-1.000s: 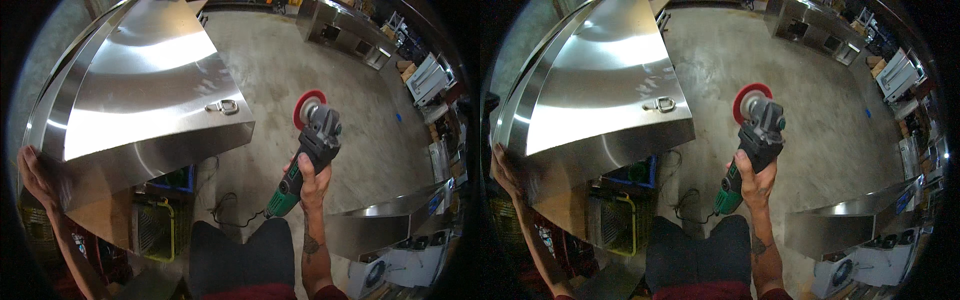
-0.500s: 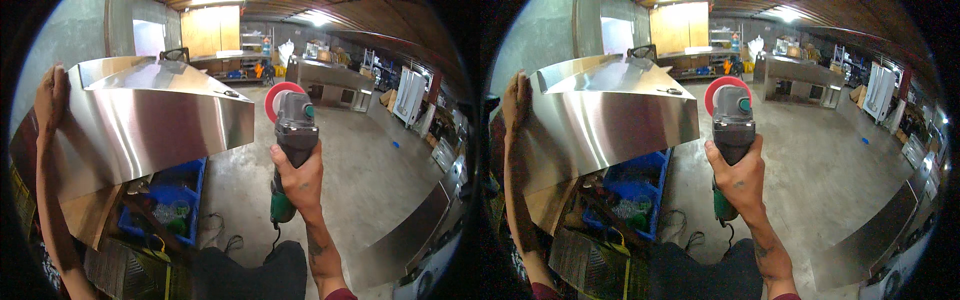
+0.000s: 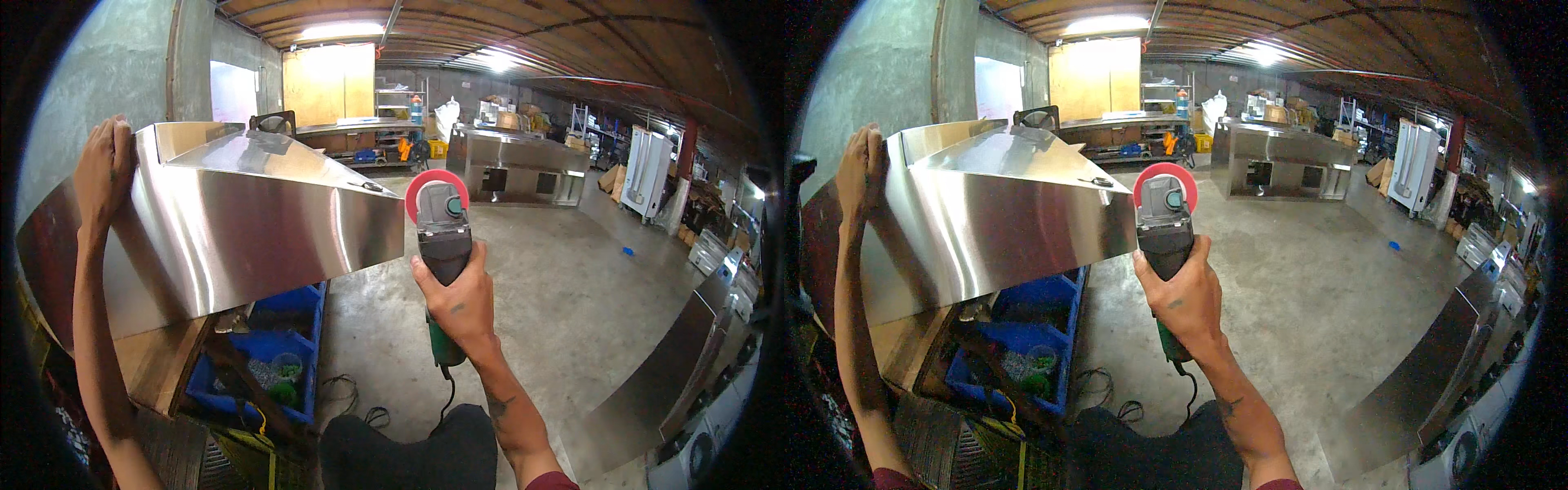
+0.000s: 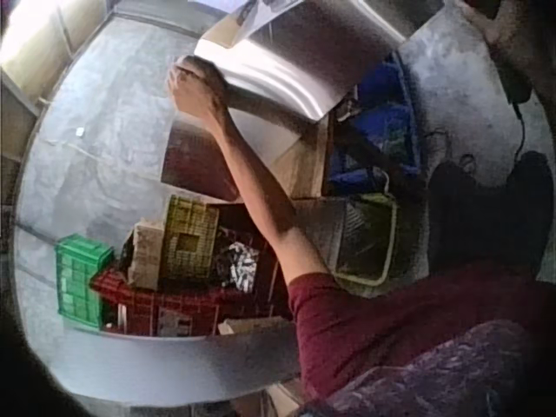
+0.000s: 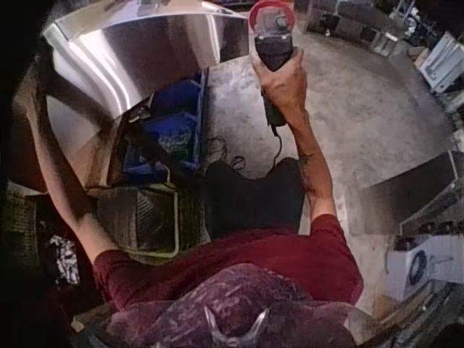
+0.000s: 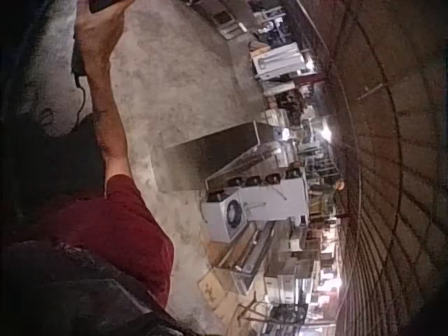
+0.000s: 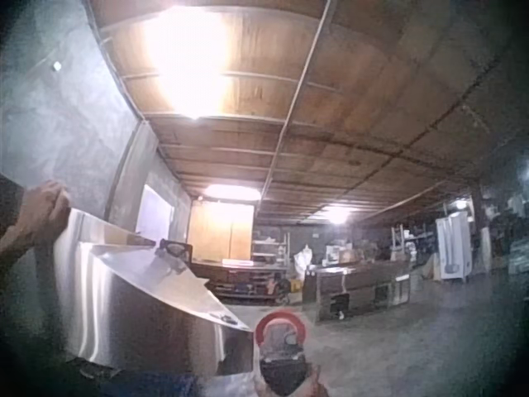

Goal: The person changes the disc on an angle grinder, then uses it to polish the surface of a stainless steel range hood. The person moves the grinder along the curved and flat surfaces of the hood while holding it steady with the other hand.

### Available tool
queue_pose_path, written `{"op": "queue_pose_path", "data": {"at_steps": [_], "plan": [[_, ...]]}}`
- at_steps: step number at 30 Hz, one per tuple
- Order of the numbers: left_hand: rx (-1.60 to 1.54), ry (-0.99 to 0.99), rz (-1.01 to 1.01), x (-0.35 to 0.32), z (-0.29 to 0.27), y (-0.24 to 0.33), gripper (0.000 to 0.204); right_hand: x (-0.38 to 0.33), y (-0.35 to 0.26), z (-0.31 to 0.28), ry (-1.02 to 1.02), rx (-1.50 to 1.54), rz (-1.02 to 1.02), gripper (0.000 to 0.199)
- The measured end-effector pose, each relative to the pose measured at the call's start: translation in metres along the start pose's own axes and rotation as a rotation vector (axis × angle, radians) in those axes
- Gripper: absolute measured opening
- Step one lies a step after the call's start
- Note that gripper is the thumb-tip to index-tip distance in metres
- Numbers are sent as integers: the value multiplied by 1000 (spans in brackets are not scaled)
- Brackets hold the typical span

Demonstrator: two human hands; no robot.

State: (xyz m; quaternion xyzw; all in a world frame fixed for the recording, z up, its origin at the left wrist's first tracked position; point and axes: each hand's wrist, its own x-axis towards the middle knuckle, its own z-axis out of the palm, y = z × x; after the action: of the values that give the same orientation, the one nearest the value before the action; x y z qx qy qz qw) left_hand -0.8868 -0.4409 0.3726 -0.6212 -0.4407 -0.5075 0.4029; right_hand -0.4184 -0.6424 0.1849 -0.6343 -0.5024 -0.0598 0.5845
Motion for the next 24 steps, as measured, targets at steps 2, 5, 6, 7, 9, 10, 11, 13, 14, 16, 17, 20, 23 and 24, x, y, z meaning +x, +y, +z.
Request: {"op": "queue_pose_path", "data": {"at_steps": [2,5,6,7,9,10,11,13,14,16,17,20,23,24], "plan": [[-10,8,1,0,-1,3,50,0,-2,1,-6,4,7,63],[-7,10,-12,0,1,3,50,2,-3,1,-13,-3,25,61],[-3,11,-19,0,2,3,51,3,-1,2,-12,-6,19,61],[-1,2,-23,-1,2,4,51,4,0,2,-9,-9,12,60],[12,-16,-24,-1,1,4,51,3,1,5,-1,-6,3,60],[11,-18,-18,0,1,3,52,2,1,6,4,-6,-1,60],[5,-21,-16,-1,1,2,54,2,1,6,4,-9,1,60],[-1,-21,-2,-2,3,0,56,2,0,4,4,-15,4,59],[3,-20,12,-1,3,-2,55,1,-2,4,0,-8,14,60],[10,-1,27,0,0,-2,54,0,-7,4,-9,8,35,60],[11,13,27,-2,0,3,52,-1,-7,6,-10,0,20,61],[12,-25,-4,-1,-3,7,50,-4,-9,11,-22,-5,-11,64],[11,-9,-20,0,-1,7,50,-6,-17,16,-38,18,-31,64],[12,12,-18,0,-1,6,50,-7,-20,21,-35,25,-52,65]]}}
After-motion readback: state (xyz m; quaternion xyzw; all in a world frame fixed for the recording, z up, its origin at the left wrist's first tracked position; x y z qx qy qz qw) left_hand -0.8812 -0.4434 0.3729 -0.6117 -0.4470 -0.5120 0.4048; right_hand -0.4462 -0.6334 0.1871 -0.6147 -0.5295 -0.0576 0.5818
